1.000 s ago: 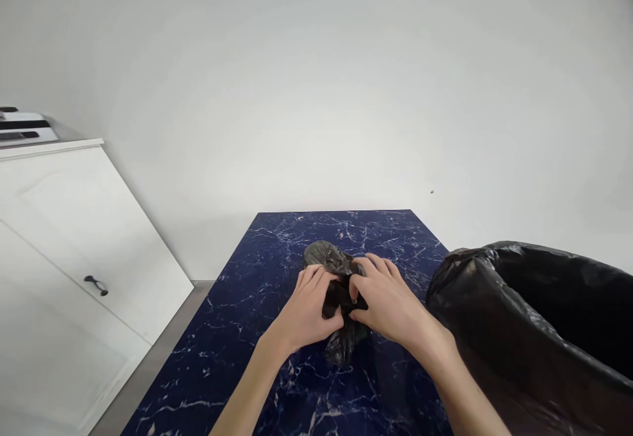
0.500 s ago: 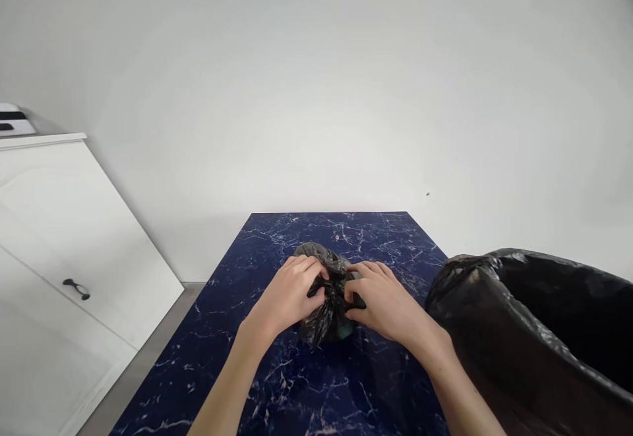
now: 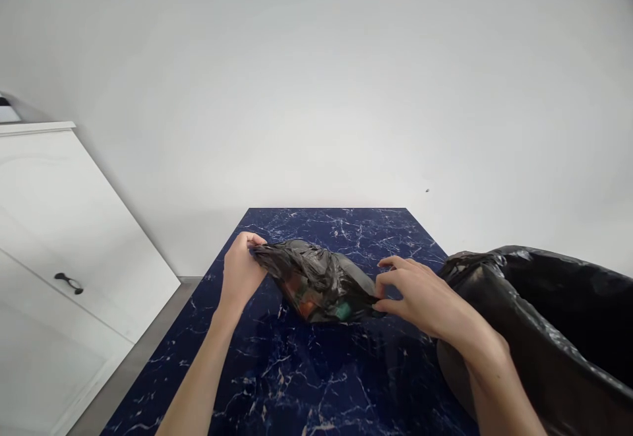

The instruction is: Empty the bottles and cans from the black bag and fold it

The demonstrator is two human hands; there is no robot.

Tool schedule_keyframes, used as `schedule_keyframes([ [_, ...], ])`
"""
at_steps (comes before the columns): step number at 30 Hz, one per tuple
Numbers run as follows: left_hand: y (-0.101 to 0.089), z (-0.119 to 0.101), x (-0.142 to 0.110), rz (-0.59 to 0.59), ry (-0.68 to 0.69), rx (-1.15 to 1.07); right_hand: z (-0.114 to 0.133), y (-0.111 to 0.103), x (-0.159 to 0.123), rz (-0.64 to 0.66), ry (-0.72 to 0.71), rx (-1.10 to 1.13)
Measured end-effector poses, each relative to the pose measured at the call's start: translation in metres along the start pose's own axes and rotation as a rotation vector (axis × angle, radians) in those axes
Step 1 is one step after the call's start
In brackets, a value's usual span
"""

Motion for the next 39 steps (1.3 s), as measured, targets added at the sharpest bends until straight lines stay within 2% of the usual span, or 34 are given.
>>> schedule_keyframes([
  [2,0.000,-0.002,0.000,0.074,-0.006,-0.050,0.007,-0.004,0.001,-0.024,-0.004,-0.002],
  [5,-0.001,-0.020,-0.007,0.193,0.030,-0.091,0.038,-0.014,0.008,-0.016,-0.104,0.119],
  [8,-0.004,-0.037,-0.018,0.264,0.068,-0.063,0.072,-0.020,0.015,0.092,-0.192,0.283],
  [11,-0.006,-0.042,-0.026,0.316,0.106,0.028,0.088,-0.022,0.014,0.193,-0.214,0.331],
  [13,-0.008,-0.044,-0.031,0.323,0.147,0.081,0.093,-0.024,0.011,0.202,-0.210,0.339],
  [17,-0.026,-0.051,-0.038,0.189,0.165,0.218,0.106,-0.025,0.012,0.140,-0.231,0.431],
  [20,-0.031,-0.055,-0.043,0.258,0.071,0.221,0.123,-0.011,0.016,0.183,-0.309,0.487],
  [23,-0.036,-0.063,-0.046,0.305,0.055,0.099,0.123,0.004,0.022,0.115,-0.275,0.352],
  [26,-0.044,-0.070,-0.044,0.240,0.075,-0.020,0.102,0.016,0.030,-0.014,-0.114,0.163],
  [28,-0.047,-0.070,-0.043,0.236,0.036,-0.098,0.086,0.022,0.033,-0.062,-0.028,0.081],
  [32,-0.046,-0.068,-0.045,0.320,-0.085,-0.289,0.069,0.012,0.030,-0.147,0.084,0.021],
  [34,-0.046,-0.070,-0.046,0.348,-0.110,-0.352,0.077,-0.002,0.027,-0.183,0.054,0.097],
  [36,-0.046,-0.073,-0.048,0.362,-0.112,-0.375,0.094,-0.014,0.025,-0.180,-0.049,0.276],
  [39,-0.046,-0.076,-0.052,0.386,-0.094,-0.368,0.117,-0.010,0.026,-0.025,-0.194,0.492],
])
Point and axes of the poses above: each hand's wrist, its own x-axis towards the middle knuckle, its own y-axis out of the palm, z = x × y, the point moved 7 cm from there along x, towards the middle knuckle, and after that the axes turned 3 degrees about -y, right-handed, at the moved point
